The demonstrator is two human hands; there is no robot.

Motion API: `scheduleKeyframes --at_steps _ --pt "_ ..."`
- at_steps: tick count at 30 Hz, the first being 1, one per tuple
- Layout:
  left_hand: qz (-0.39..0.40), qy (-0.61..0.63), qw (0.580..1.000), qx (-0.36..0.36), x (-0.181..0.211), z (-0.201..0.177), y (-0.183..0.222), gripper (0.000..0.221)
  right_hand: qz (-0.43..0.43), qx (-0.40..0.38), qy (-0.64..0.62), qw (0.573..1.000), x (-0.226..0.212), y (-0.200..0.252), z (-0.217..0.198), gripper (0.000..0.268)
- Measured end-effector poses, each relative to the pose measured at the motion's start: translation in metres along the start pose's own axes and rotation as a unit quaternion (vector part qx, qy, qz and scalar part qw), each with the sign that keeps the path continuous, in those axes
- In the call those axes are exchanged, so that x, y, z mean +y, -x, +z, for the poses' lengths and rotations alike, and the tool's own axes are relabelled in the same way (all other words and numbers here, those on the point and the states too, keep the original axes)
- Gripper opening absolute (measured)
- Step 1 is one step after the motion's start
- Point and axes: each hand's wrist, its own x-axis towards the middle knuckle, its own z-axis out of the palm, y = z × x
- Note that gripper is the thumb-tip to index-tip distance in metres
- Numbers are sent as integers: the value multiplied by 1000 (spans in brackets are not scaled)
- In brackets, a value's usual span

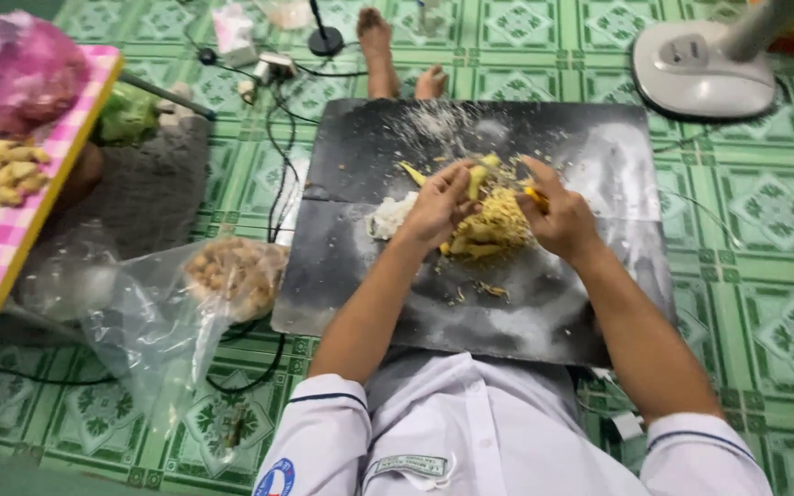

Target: Peeling and scraping the skin off turmeric roots using a small knife over a work surface.

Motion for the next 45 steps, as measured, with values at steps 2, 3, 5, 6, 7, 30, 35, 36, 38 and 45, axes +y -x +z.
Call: scheduleKeyframes --at_steps 2,3,5,6,7,30,35,36,38,45 --pt "-4 -7 1000 -3 13 15 9 39 2 -15 -3 1000 -2 -1 -3 56" --pt "-2 -16 1000 -4 21 22 13 42 -1 -29 -10 1000 -4 -2 -4 56" --pt "-5 -20 1000 -4 21 16 10 43 -1 -35 -7 999 -1 -4 -2 56" --pt "-6 -24 1000 1 19 13 10 44 -3 -44 -7 999 1 -4 -1 56" --pt "-9 -24 1000 -1 12 7 4 44 0 -43 -6 999 3 -3 1 56" --pt "-6 14 1000 1 13 5 5 34 12 -60 -18 998 4 1 0 59" --pt "-8 -4 1000 10 10 3 2 37 13 -87 -24 996 11 -1 -1 60" --pt "-5 4 1000 13 14 9 5 37 26 -86 -28 996 18 -1 1 61" --pt "-4 5 1000 14 17 12 6 37 28 -81 -37 996 13 -4 -4 62" --pt "-7 -8 1000 27 18 15 7 34 32 -88 -55 994 11 -4 -4 61"
